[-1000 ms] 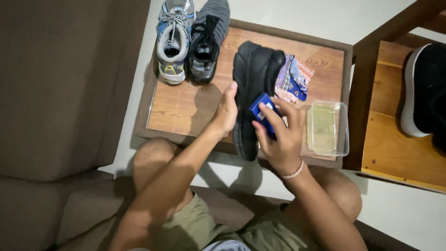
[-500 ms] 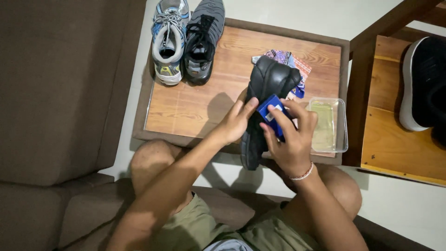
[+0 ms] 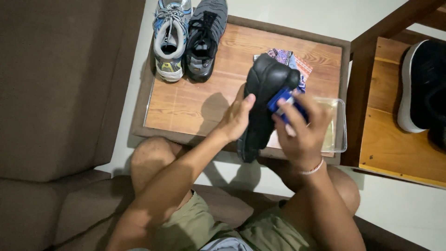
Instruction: Cleaning a black leather shoe using a small brush and cleaning solution.
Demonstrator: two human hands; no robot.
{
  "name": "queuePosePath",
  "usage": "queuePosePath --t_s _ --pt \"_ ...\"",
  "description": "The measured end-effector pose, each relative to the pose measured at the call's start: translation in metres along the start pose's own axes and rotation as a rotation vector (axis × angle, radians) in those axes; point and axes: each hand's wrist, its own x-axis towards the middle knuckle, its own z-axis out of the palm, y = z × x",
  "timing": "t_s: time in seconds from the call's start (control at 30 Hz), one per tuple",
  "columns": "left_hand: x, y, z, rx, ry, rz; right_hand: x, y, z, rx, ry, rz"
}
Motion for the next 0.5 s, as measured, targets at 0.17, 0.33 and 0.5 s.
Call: queuePosePath --t_s 0.17,0.33,0.5 --pt "-0.010 0.000 0.003 0.032 0.045 -0.074 0.021 0.009 0.005 -0.062 0.047 -0.008" --pt "0.012 -0.004 -0.010 -0.173 0.295 0.003 -0.012 -0.017 0.020 0.119 -0.105 0.091" --pt "0.003 0.011 -0.009 -0.178 0.238 -0.107 0.010 -0.011 0.020 0.142 -0.040 0.084"
